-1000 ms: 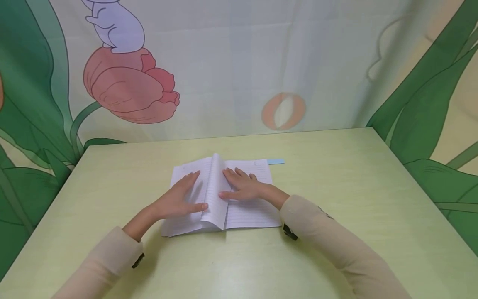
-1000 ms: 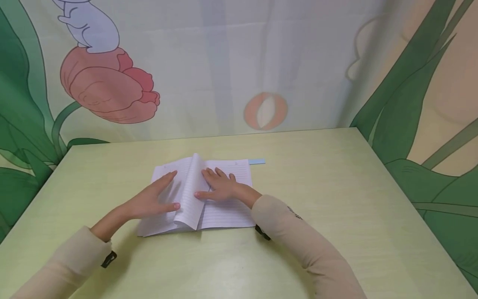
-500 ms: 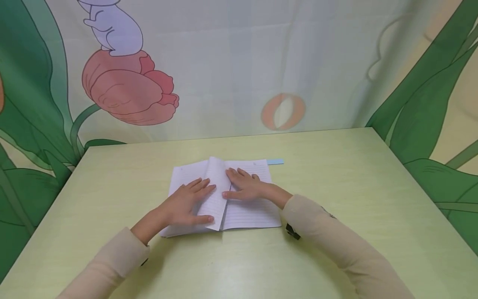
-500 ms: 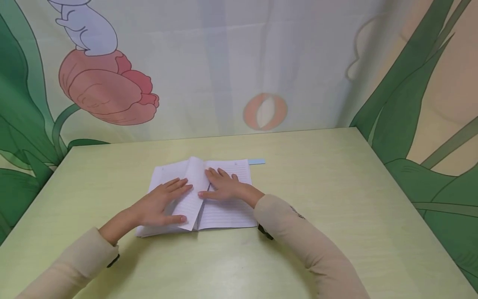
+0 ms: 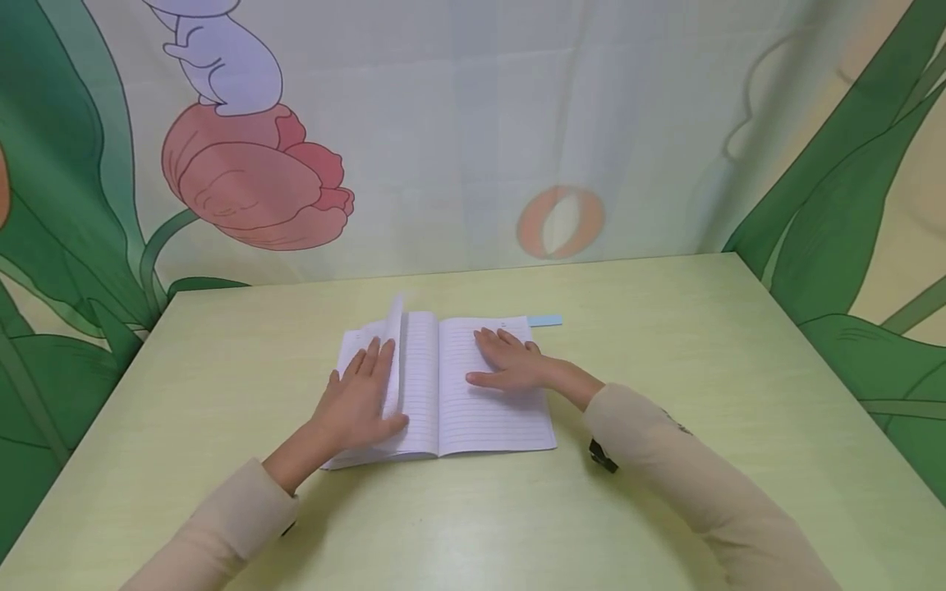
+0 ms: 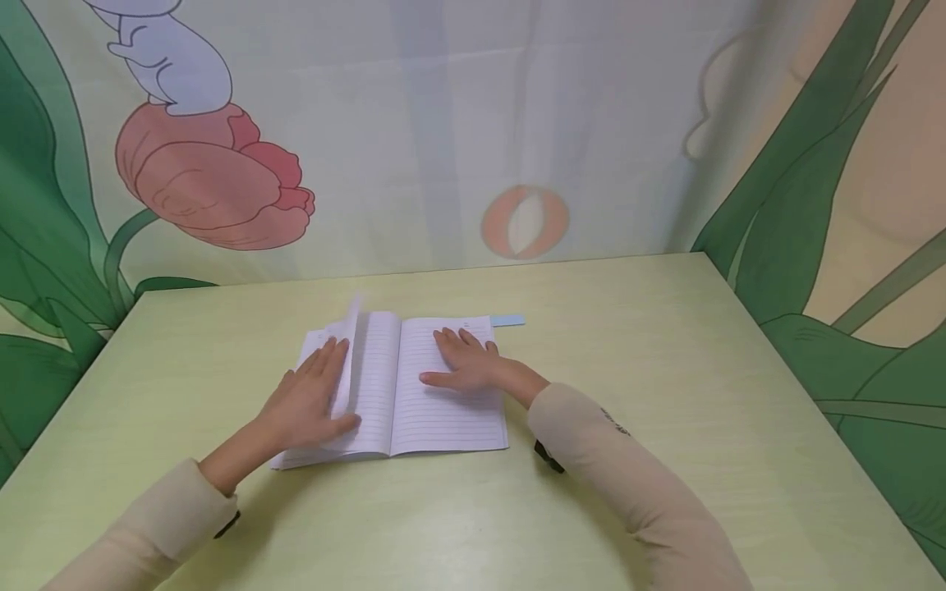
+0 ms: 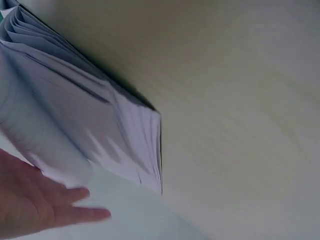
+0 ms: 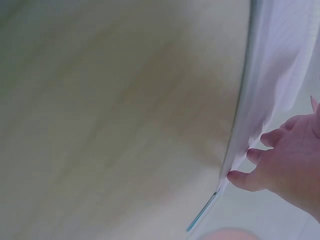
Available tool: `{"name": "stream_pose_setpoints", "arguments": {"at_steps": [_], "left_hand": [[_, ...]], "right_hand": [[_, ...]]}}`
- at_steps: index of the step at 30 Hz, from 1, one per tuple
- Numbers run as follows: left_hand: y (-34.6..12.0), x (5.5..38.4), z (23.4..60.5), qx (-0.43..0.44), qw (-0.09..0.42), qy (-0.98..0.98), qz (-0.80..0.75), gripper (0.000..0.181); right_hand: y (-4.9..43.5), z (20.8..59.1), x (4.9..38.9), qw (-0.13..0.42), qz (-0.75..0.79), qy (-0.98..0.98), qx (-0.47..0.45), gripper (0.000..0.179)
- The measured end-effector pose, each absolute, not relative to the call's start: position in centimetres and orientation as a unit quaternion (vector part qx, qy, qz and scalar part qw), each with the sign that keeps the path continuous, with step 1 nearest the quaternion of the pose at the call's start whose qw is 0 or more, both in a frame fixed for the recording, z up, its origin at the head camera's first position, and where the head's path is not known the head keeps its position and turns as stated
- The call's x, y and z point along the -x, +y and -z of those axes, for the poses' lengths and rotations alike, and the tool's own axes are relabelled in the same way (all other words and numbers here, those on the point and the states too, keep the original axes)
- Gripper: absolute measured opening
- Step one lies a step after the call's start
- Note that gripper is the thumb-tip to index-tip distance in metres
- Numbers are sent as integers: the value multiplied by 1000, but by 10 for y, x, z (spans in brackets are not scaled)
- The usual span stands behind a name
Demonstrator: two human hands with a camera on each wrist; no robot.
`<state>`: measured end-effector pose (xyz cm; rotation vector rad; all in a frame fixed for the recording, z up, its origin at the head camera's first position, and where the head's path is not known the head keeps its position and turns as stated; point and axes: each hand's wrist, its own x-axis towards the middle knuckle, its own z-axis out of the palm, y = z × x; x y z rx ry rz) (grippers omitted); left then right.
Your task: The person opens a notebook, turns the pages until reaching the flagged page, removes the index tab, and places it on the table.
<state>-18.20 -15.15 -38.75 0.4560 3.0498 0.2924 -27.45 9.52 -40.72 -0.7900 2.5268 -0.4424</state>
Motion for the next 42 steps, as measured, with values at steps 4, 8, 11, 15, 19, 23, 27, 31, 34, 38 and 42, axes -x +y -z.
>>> {"name": "stream_pose_setpoints", "arguments": {"at_steps": [4,8,11,15,19,23,27,31,34,38,42], "left_hand": [[-158,179,390,-161,16,985,-53,105],[-166,178,392,-193,28,980,-46,101],[-171,179,394,-192,46,979,-55,100],[-176,183,399,-179,71,979,-62,101],[-180,187,403,-175,104,977,-62,100],[-183,191,404,-167,151,972,-67,98],[-182,193,404,-167,180,965,-89,97],[-181,192,403,-175,186,960,-112,95],[-180,192,403,-185,183,958,-117,93],[-178,192,404,-197,175,957,-116,91],[-177,191,404,-196,175,958,-116,91]], "right_hand": [[108,408,277,223,141,920,290,87],[122,408,280,219,114,922,298,96],[131,409,281,217,106,921,305,101],[144,409,277,227,115,916,309,108],[153,409,269,239,106,910,321,113],[158,411,263,236,72,908,338,116],[163,413,262,228,50,911,339,117],[170,413,265,234,49,910,339,117],[176,412,268,239,53,907,343,117],[181,410,271,244,54,904,347,117],[182,409,273,247,58,902,350,117]]}}
